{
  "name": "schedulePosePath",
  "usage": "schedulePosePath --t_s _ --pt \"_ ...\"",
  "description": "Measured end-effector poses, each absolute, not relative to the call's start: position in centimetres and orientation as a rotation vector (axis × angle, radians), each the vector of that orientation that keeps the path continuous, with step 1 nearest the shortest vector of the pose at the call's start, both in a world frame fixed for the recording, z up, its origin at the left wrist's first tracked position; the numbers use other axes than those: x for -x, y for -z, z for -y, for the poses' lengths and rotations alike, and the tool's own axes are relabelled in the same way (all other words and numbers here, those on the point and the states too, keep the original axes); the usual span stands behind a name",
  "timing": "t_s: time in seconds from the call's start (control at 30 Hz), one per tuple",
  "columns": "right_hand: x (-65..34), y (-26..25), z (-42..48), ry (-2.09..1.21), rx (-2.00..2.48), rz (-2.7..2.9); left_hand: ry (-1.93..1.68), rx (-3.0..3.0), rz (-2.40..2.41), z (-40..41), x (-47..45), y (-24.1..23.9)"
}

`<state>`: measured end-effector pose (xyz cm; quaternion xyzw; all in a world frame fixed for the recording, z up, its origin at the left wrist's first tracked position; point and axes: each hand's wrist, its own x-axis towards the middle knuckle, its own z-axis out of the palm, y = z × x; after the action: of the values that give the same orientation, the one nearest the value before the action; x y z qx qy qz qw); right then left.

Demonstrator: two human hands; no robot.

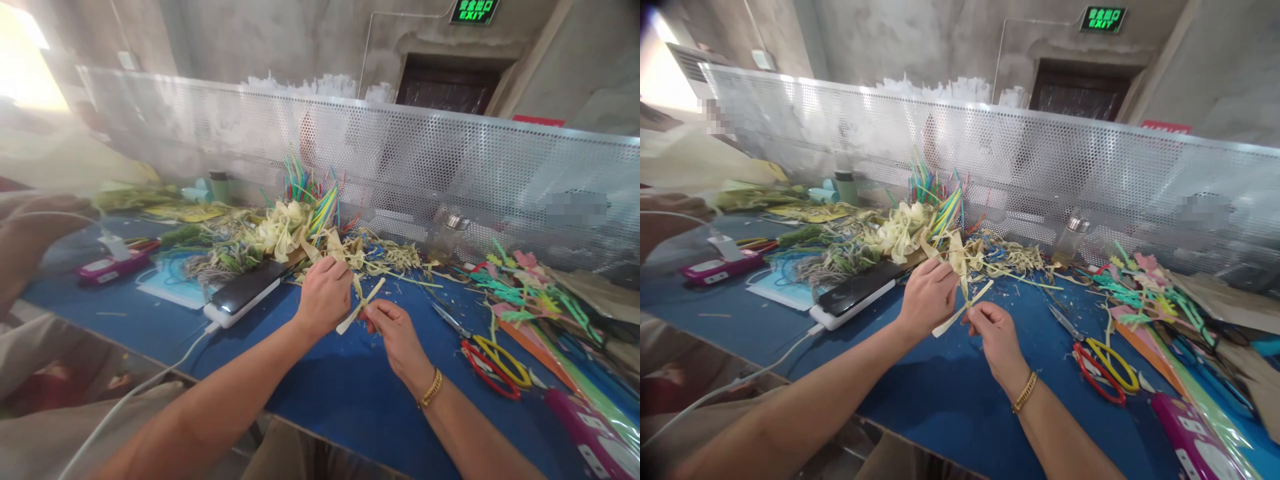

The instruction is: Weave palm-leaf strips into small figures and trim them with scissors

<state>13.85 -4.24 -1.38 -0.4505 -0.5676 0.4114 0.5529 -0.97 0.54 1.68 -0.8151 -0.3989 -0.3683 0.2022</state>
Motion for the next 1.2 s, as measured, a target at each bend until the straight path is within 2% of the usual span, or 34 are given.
schedulePosePath --t_s 0.17,0.27,0.4,0.47,0.57,0.73,0.97,1.2 --pt "-13.7 1.3 4.7 -0.964 1.079 1.376 1.049 2.196 1.224 -1.9 2.4 -2.2" --pt "-14.0 1.3 4.8 -0.888 1.082 1.453 1.202 2.131 1.411 -3.3 3.8 -2.1" --pt "-14.9 1.5 4.1 -0.702 1.143 1.455 1.352 2.491 1.551 -3.8 3.1 -1.1" --pt "-15.3 1.6 3.8 -0.646 1.172 1.436 1.543 2.812 1.303 -3.5 2.0 -0.5" --pt "-15.5 1.6 3.7 -0.627 1.182 1.424 1.745 3.104 1.074 -3.0 0.7 0.1" --pt "-15.3 1.4 4.0 -0.677 1.174 1.466 1.976 3.383 1.141 -2.9 0.3 0.6" --pt "-15.4 0.8 4.1 -0.661 1.178 1.470 2.434 3.493 1.201 -1.7 -0.4 0.7" --pt "-15.9 1.2 3.5 -0.570 1.208 1.327 2.594 3.455 1.465 -1.4 0.0 0.1"
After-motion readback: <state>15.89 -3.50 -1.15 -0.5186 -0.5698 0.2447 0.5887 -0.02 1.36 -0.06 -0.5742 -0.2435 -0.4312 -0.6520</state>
